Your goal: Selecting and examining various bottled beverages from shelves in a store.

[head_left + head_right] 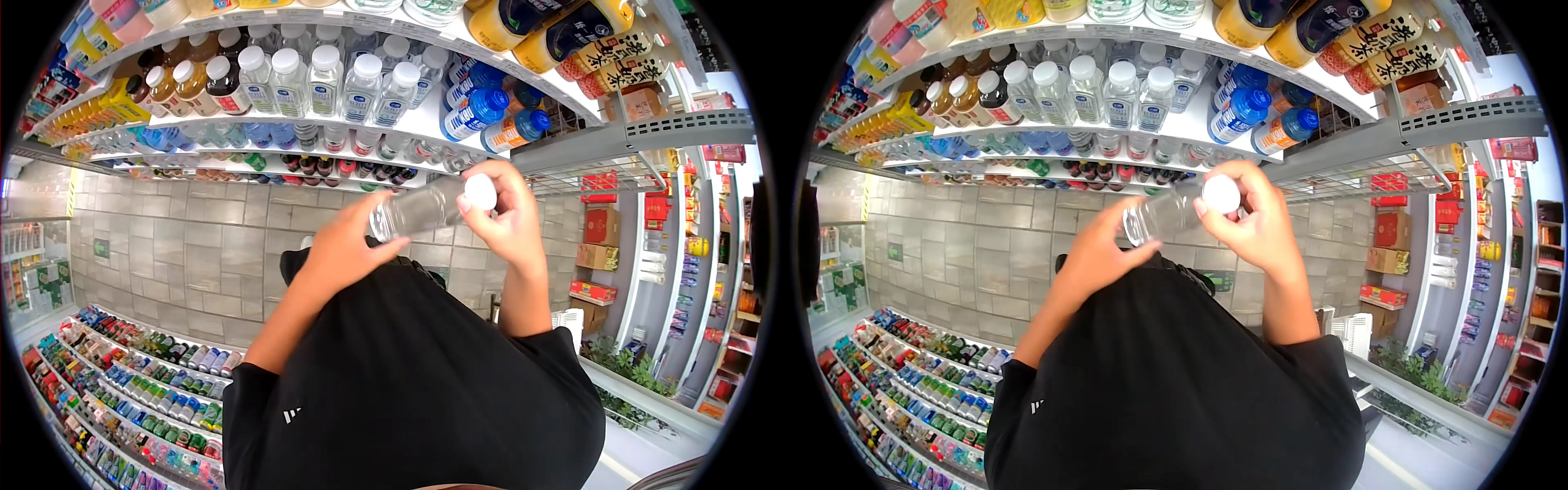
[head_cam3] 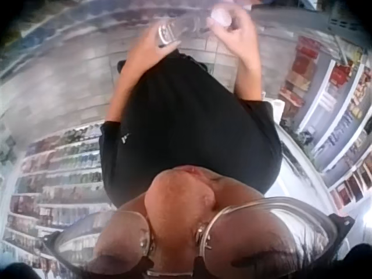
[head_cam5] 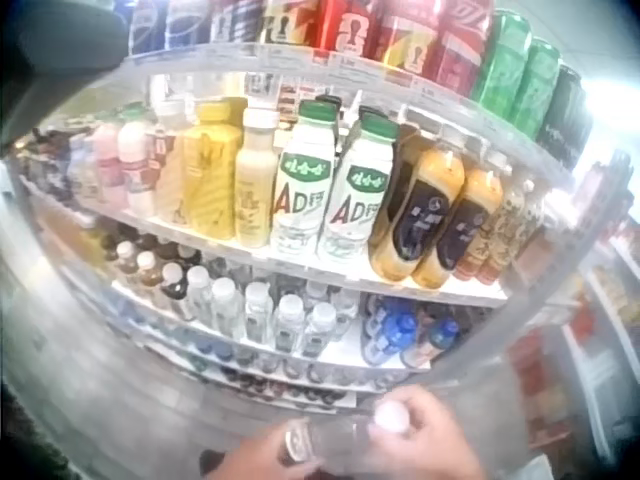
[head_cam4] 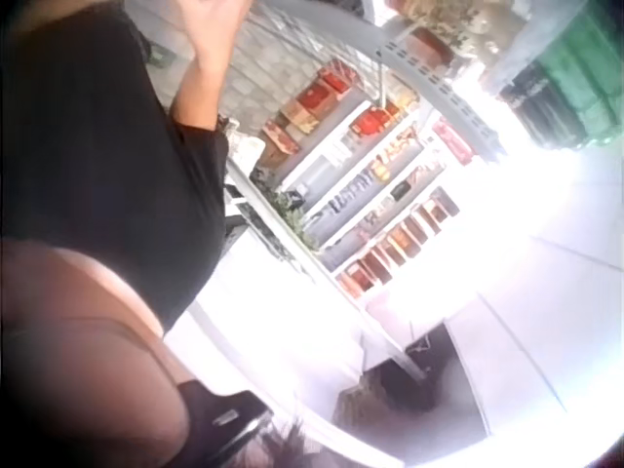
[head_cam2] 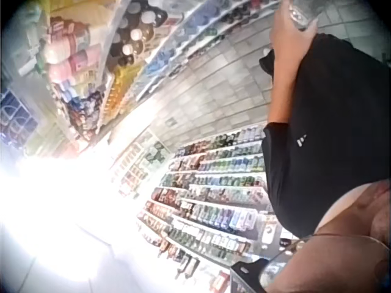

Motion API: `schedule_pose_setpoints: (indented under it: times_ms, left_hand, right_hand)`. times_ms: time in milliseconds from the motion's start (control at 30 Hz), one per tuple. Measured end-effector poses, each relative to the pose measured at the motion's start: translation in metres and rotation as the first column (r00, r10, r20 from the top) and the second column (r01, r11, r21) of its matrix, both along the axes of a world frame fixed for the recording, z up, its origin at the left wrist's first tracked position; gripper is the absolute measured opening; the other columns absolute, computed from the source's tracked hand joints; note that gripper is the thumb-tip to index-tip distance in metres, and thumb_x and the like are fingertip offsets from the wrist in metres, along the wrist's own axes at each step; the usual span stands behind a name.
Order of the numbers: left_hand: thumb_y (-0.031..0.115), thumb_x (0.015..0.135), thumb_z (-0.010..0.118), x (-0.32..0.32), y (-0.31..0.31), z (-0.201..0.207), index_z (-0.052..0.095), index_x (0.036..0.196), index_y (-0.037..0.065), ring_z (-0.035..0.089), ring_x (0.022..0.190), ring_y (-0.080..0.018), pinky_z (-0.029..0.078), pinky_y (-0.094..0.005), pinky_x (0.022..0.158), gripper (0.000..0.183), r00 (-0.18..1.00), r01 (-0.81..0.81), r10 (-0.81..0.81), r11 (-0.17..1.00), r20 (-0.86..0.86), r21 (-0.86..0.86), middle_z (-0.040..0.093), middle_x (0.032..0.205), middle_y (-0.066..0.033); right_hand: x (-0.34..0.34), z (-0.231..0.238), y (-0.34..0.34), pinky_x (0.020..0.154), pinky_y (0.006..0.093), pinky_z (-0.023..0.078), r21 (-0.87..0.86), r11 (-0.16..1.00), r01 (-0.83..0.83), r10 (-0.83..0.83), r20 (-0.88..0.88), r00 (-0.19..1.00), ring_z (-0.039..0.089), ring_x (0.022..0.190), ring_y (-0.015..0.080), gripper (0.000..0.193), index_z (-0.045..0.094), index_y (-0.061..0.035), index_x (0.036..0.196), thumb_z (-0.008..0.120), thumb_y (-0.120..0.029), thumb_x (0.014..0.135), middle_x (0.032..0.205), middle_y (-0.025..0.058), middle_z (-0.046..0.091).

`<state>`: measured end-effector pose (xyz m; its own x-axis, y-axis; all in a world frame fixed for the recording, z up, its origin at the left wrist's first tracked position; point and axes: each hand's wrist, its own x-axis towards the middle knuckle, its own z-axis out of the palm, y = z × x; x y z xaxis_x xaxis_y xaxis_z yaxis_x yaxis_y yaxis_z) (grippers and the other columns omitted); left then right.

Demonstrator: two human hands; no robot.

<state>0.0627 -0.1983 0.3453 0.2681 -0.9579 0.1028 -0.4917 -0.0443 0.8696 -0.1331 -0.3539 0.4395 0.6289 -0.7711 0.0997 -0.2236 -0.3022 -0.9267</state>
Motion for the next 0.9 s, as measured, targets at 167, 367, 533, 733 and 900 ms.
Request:
schedule_pose_setpoints:
  times_ms: [167,367,533,733,900]
  left_hand:
    - [0.029,0.09,0.08,0.049,0.031,-0.018,0.064,0.13,0.01,0.07,0.104,-0.0278,0.055,-0.0386,0.089,0.047,0.965,-0.174,0.191,0.979,-0.179,0.109,0.072,0.121,-0.0104]
    - [0.043,0.098,0.068,0.108,0.123,-0.07,0.065,0.128,0.006,0.07,0.104,-0.0325,0.054,-0.0409,0.089,0.048,0.978,-0.206,0.165,0.856,0.126,0.474,0.071,0.122,-0.0158]
    - [0.051,0.1,0.061,0.121,0.172,-0.087,0.061,0.136,0.004,0.067,0.113,-0.0374,0.052,-0.0424,0.096,0.059,0.924,-0.295,0.382,0.72,-0.004,0.628,0.069,0.126,-0.0216]
    - [0.047,0.101,0.062,0.117,0.186,-0.098,0.063,0.132,0.001,0.066,0.114,-0.0383,0.051,-0.0425,0.098,0.055,0.897,-0.361,0.441,0.748,-0.011,0.557,0.068,0.124,-0.0239]
    - [0.043,0.1,0.064,0.114,0.192,-0.093,0.064,0.128,-0.002,0.066,0.115,-0.0394,0.051,-0.0433,0.098,0.053,0.893,-0.323,0.436,0.793,-0.111,0.517,0.068,0.124,-0.0254]
  right_hand:
    - [0.039,0.0,-0.008,0.062,0.0218,0.046,-0.279,0.947,0.157,-0.161,0.007,0.987,0.054,0.07,0.004,0.034,0.064,-0.0056,0.113,0.084,-0.013,0.086,0.087,-0.0013,0.066]
    - [0.067,-0.014,-0.041,0.067,0.0251,0.051,-0.428,0.863,0.267,-0.33,-0.079,0.941,0.058,0.074,0.008,0.035,0.065,-0.0035,0.116,0.082,-0.018,0.09,0.093,0.003,0.07]
    - [0.088,-0.023,-0.047,0.07,0.0282,0.051,-0.499,0.829,0.254,-0.387,-0.184,0.904,0.058,0.075,0.0105,0.039,0.063,-0.0011,0.121,0.079,-0.024,0.093,0.092,0.0053,0.069]
    - [0.102,-0.059,-0.055,0.071,0.0312,0.052,-0.567,0.791,0.229,-0.369,-0.145,0.918,0.062,0.076,0.0158,0.04,0.061,0.0011,0.123,0.076,-0.024,0.096,0.096,0.0108,0.069]
    - [0.101,-0.078,-0.068,0.074,0.0351,0.054,-0.609,0.766,0.205,-0.377,-0.166,0.911,0.065,0.079,0.0221,0.043,0.059,0.0014,0.125,0.074,-0.028,0.097,0.1,0.0155,0.069]
